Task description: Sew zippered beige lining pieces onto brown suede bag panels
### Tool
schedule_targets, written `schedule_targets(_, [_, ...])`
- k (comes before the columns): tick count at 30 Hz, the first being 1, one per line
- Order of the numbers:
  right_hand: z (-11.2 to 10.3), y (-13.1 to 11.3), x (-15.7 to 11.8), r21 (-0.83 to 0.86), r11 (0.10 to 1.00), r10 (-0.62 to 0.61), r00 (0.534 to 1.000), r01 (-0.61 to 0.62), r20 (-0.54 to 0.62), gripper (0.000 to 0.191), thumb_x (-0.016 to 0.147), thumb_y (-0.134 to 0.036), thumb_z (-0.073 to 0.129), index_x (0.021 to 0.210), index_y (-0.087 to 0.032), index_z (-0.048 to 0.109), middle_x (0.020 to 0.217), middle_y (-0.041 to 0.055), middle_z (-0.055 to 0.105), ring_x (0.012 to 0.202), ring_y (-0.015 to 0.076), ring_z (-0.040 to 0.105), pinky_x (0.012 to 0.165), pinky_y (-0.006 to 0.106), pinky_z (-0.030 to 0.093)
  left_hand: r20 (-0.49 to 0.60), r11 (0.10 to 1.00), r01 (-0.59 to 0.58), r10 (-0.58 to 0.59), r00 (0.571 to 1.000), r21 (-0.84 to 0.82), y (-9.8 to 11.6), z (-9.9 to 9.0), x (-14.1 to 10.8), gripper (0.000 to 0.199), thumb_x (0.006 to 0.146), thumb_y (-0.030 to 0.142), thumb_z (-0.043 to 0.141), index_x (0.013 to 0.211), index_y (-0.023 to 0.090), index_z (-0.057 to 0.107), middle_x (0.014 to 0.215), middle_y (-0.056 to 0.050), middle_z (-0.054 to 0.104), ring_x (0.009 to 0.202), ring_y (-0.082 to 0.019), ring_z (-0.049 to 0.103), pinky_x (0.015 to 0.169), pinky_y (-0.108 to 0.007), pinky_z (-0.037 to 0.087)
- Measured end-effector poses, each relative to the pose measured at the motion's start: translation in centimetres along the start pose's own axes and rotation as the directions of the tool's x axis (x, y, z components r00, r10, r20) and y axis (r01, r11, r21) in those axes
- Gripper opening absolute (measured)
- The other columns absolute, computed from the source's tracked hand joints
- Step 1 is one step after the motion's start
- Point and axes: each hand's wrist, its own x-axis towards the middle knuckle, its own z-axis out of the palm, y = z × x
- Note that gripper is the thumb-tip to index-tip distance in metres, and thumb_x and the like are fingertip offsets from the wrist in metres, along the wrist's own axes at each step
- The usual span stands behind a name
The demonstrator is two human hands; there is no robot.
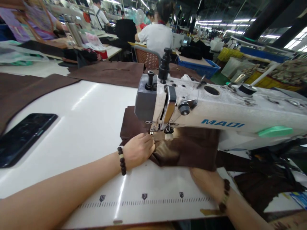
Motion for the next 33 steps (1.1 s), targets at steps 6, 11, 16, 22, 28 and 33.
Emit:
schedule_targets(6, [-6.3, -1.9, -4.6, 0.271, 0.915, -0.355, 0.917, 0.300, 0.182, 0.034, 0.088, -0.032, 0.039, 0.117, -0.022, 0.055, 0.112, 0.0070, 0.060, 0.102, 0.0160, 0.057, 0.085, 0.025, 0.047, 0.025, 0.999, 0.002, -0.003, 1.000, 0.041, -0.2, 0.6, 0.1, 0.024, 0.091, 0.015, 0.037, 0.076, 0.012, 0.056, 0.073, -0.005, 0.056, 0.070, -0.018, 0.047, 0.059, -0.031, 0.031])
schedule_targets(11, [-6.7, -5.1, 2.6, 0.286, 0.906, -0.301, 0.950, 0.312, -0.086, 0.026, 0.090, -0.023, 0.038, 0.097, -0.017, 0.062, 0.099, 0.0062, 0.063, 0.094, 0.0149, 0.058, 0.086, 0.029, 0.045, 0.233, 0.991, 0.130, -0.121, 0.965, -0.024, 1.0, -0.8, -0.4, 0.013, 0.087, 0.015, 0.046, 0.087, 0.010, 0.058, 0.084, -0.007, 0.060, 0.077, -0.020, 0.051, 0.064, -0.031, 0.037])
schedule_targets(16, [-1.9, -6.6, 6.4, 0.009, 0.951, -0.309, 0.949, 0.309, 0.061, 0.025, 0.083, -0.027, 0.052, 0.103, -0.012, 0.058, 0.106, 0.0115, 0.059, 0.100, 0.0224, 0.054, 0.090, 0.040, 0.042, 0.371, 0.914, 0.310, -0.201, 0.907, -0.262, 1.3, -3.8, -1.0, 0.062, 0.072, 0.057, 0.058, 0.108, 0.008, 0.052, 0.110, -0.015, 0.056, 0.099, -0.027, 0.052, 0.082, -0.035, 0.042])
schedule_targets(22, [0.2, -7.0, 4.6, -0.009, 0.957, -0.289, 0.957, 0.289, 0.021, 0.038, 0.085, -0.023, 0.047, 0.120, -0.011, 0.046, 0.125, 0.0144, 0.048, 0.119, 0.0257, 0.040, 0.103, 0.053, 0.024, 0.449, 0.805, 0.449, -0.261, 0.854, -0.387, 0.0, -4.0, -0.8, 0.034, 0.089, 0.039, 0.043, 0.102, 0.011, 0.056, 0.101, -0.009, 0.060, 0.093, -0.020, 0.057, 0.083, -0.031, 0.045])
schedule_targets(28, [1.7, -6.4, 4.0, 0.073, 0.962, -0.262, 0.965, 0.262, -0.012, 0.045, 0.085, -0.024, 0.044, 0.129, -0.015, 0.038, 0.132, 0.0126, 0.041, 0.126, 0.0244, 0.032, 0.105, 0.056, 0.016, 0.284, 0.892, 0.394, -0.328, 0.901, -0.220, 1.4, -1.1, -1.9, 0.053, 0.079, 0.036, 0.061, 0.117, 0.002, 0.047, 0.116, -0.016, 0.053, 0.112, -0.026, 0.047, 0.097, -0.034, 0.039])
schedule_targets(33, [2.0, -6.4, 4.0, 0.054, 0.964, -0.262, 0.965, 0.261, 0.004, 0.045, 0.087, -0.025, 0.040, 0.131, -0.015, 0.037, 0.135, 0.0121, 0.038, 0.128, 0.0250, 0.029, 0.104, 0.058, 0.014, 0.256, 0.917, 0.354, -0.303, 0.918, -0.182, 1.5, -0.5, -2.0, 0.055, 0.079, 0.037, 0.060, 0.119, 0.001, 0.045, 0.119, -0.017, 0.051, 0.117, -0.027, 0.043, 0.100, -0.034, 0.037])
